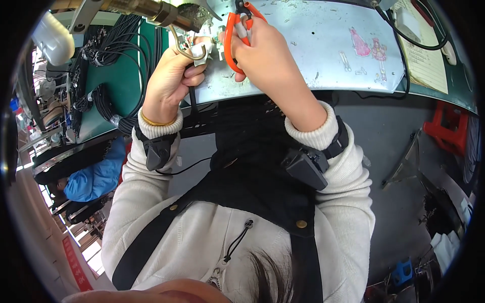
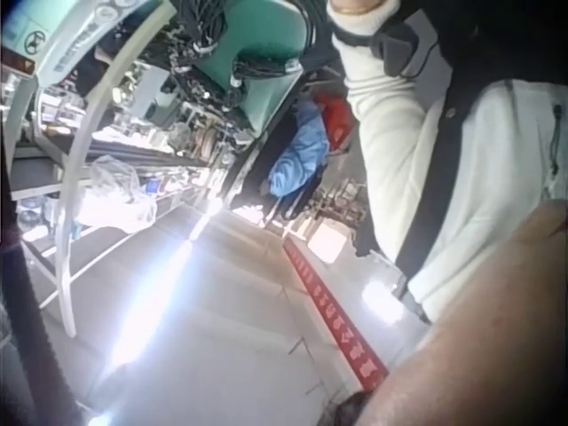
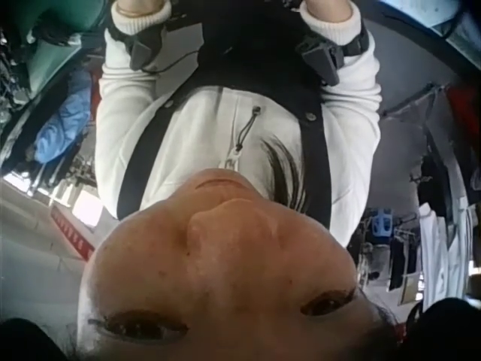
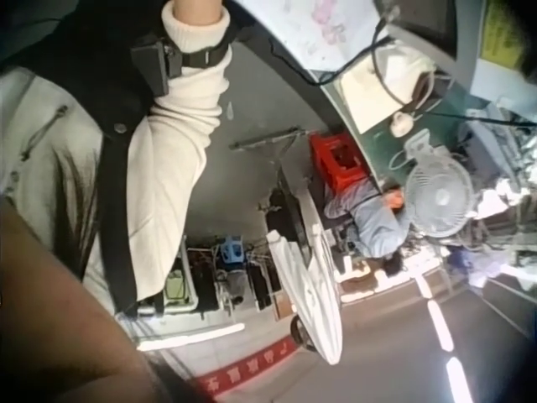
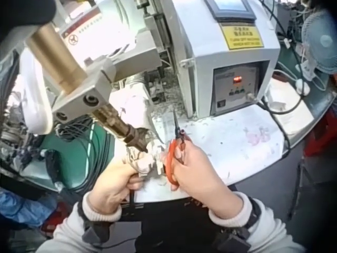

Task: The person trims the ends of wires with shears, places the wire ends into a machine, and presses a foot pedal. After the machine cycles, the person removes the wires and repeats the process.

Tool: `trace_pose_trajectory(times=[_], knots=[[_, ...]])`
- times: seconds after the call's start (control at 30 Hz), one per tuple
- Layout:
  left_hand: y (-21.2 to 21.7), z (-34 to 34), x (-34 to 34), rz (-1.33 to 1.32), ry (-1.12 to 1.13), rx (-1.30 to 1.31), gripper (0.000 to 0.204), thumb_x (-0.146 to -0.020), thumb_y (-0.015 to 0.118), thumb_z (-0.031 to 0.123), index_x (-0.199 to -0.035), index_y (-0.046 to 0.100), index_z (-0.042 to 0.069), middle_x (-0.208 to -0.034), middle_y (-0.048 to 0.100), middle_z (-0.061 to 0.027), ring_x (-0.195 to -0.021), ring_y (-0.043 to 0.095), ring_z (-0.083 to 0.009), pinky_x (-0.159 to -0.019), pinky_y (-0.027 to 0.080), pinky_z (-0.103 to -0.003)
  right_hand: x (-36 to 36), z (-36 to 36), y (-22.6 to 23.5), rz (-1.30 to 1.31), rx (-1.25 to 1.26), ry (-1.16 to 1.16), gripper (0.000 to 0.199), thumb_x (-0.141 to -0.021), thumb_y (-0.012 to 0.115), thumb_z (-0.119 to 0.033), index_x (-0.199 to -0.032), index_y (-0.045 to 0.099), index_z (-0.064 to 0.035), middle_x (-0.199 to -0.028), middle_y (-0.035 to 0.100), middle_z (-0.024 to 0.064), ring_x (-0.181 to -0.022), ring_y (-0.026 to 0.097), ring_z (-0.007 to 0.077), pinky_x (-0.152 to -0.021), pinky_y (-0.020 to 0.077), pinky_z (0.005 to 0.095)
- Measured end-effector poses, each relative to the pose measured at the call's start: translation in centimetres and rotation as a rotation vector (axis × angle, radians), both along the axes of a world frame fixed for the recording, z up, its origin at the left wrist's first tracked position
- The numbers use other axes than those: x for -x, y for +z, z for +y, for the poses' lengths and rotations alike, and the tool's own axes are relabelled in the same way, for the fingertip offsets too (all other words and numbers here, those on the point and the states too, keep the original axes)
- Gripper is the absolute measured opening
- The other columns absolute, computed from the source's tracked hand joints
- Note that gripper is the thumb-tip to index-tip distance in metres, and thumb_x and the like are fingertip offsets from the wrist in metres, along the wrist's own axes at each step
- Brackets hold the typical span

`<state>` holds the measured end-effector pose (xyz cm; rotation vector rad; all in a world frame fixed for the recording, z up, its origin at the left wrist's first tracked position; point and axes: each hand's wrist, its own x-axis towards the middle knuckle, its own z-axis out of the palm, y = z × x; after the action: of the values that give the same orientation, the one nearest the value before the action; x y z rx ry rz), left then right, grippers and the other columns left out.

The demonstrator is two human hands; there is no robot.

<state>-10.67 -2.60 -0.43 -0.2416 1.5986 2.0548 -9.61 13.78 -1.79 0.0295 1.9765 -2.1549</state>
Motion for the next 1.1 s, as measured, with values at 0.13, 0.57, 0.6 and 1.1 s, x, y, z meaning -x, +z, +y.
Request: trace_pose_trajectory(times=[0.13, 0.57, 0.6, 1.1], knots=[[-0.1, -0.5, 0.3, -0.01, -0.016, -0.037, 0.015, -0.079, 0.057, 0.008, -0.092, 0.057, 0.001, -0.054, 0.037, 0.0073, -0.041, 0.026, -0.0002, -0.037, 0.016, -0.017, 0.1, -0.3, 0.0, -0.021, 0.054, -0.006, 0.022, -0.081, 0.056, -0.02, -0.085, 0.048, 0.0, -0.051, 0.042, -0.0009, -0.038, 0.04, 0.0069, -0.039, 0.0346, 0.0206], [0.0, 0.1, -0.2, 0.043, 0.044, 0.001, 0.012, -0.078, 0.058, 0.009, -0.088, 0.057, 0.002, -0.054, 0.038, 0.0077, -0.041, 0.026, 0.0002, -0.037, 0.017, -0.016, 0.1, -0.1, -0.5, -0.008, 0.086, 0.006, 0.017, -0.082, 0.052, -0.015, -0.088, 0.049, 0.0008, -0.058, 0.044, 0.0008, -0.042, 0.042, 0.0071, -0.041, 0.0361, 0.0204], [0.0, 0.0, -0.1, 0.041, 0.032, -0.001, 0.012, -0.078, 0.058, 0.009, -0.087, 0.058, 0.002, -0.054, 0.039, 0.0077, -0.041, 0.026, 0.0002, -0.037, 0.017, -0.016, 0.1, -0.2, -0.5, -0.016, 0.073, 0.004, 0.017, -0.082, 0.052, -0.015, -0.088, 0.049, 0.0008, -0.058, 0.044, 0.0007, -0.042, 0.041, 0.0071, -0.041, 0.0362, 0.0203], [1.6, -0.4, -5.4, 0.018, -0.033, -0.043, 0.02, -0.077, 0.048, 0.0, -0.094, 0.059, -0.002, -0.075, 0.051, -0.0025, -0.061, 0.046, -0.0078, -0.05, 0.035, -0.019, -4.8, 0.7, 0.9, 0.169, -0.099, -0.085, 0.01, -0.081, 0.055, -0.011, -0.084, 0.052, -0.0018, -0.067, 0.053, 0.0041, -0.047, 0.046, 0.0081, -0.044, 0.0384, 0.0209]])
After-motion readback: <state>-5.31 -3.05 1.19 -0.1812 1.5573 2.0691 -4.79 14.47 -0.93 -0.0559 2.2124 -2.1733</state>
